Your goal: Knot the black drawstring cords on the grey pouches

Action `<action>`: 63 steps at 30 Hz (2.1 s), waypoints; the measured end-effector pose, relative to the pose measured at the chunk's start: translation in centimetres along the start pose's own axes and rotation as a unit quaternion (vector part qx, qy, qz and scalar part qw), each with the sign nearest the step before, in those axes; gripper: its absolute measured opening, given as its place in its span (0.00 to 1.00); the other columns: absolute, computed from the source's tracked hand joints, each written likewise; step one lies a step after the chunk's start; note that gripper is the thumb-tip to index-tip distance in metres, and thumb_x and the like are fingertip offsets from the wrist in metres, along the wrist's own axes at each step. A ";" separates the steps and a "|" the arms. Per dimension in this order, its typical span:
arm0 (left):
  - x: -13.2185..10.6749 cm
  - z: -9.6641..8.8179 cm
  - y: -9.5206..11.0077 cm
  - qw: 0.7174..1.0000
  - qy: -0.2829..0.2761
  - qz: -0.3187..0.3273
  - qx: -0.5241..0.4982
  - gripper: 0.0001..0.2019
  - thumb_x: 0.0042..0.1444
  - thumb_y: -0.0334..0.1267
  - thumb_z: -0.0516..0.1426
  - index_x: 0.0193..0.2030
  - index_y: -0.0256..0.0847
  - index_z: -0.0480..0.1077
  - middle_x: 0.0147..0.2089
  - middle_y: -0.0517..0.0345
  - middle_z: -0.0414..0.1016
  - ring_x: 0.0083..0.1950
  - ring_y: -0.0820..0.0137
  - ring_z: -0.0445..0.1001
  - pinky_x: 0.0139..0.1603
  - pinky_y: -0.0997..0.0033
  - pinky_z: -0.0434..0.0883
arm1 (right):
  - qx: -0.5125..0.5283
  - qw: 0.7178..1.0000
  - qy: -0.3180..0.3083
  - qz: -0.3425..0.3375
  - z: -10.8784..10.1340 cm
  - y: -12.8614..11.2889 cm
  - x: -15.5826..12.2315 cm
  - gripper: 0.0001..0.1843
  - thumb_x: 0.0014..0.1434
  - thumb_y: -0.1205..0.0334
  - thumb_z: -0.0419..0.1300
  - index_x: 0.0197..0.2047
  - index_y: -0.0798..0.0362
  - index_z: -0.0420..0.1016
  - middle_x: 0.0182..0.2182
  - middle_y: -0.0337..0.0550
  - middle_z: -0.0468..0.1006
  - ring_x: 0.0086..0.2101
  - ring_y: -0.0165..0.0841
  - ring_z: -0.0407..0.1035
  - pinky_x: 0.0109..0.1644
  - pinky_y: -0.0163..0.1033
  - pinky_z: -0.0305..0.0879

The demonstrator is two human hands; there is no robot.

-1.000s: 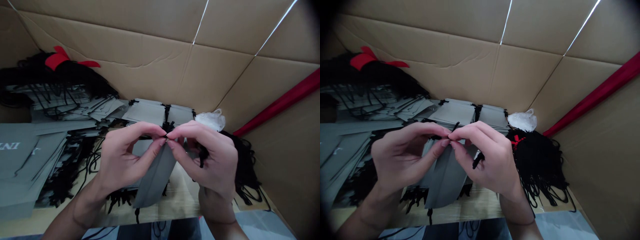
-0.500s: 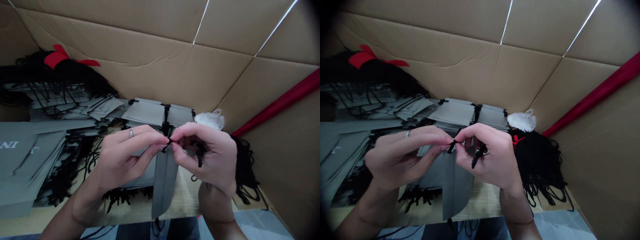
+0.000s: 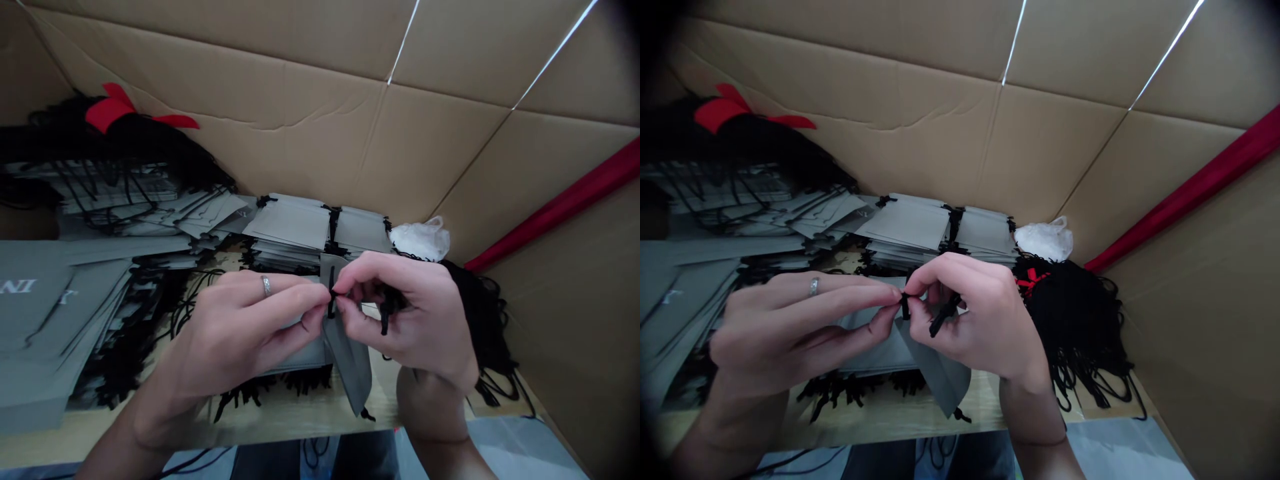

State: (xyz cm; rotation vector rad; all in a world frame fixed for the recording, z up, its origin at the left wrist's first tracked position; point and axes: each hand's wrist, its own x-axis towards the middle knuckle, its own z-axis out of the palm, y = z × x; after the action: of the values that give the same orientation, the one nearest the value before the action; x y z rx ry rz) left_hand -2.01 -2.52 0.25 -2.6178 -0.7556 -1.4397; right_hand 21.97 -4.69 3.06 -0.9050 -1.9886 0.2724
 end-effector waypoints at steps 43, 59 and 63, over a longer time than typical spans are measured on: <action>1.7 1.5 -0.9 0.946 0.074 -0.111 -0.296 0.11 0.61 0.25 0.71 0.47 0.45 0.84 0.42 0.63 0.91 0.40 0.72 0.90 0.43 0.77 0.87 | 0.078 0.988 0.132 0.019 1.7 -0.3 0.0 0.11 0.60 0.75 0.72 0.41 0.49 0.83 0.31 0.29 0.82 0.27 0.21 0.71 0.31 0.30 0.69; 1.6 1.0 1.3 0.962 -0.012 -0.160 -0.219 0.04 0.77 0.34 0.62 0.49 0.46 0.79 0.39 0.66 0.84 0.36 0.76 0.80 0.37 0.76 0.74 | 0.102 0.988 0.072 -0.086 0.3 1.4 0.2 0.29 0.59 0.71 0.82 0.62 0.50 0.85 0.53 0.41 0.87 0.45 0.31 0.79 0.43 0.35 0.77; 1.4 1.0 1.1 0.974 -0.020 -0.109 -0.196 0.06 0.77 0.32 0.60 0.52 0.48 0.79 0.39 0.64 0.85 0.36 0.74 0.81 0.35 0.72 0.73 | 0.126 0.987 0.038 -0.096 0.5 1.6 0.3 0.17 0.64 0.73 0.80 0.54 0.53 0.87 0.44 0.40 0.89 0.39 0.27 0.79 0.42 0.31 0.76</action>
State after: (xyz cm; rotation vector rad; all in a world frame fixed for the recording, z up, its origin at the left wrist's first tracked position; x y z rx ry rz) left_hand -0.12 -2.62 1.01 -2.9344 -0.8656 -1.7600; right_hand 22.30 -3.25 2.18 -0.5520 -1.9023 0.3639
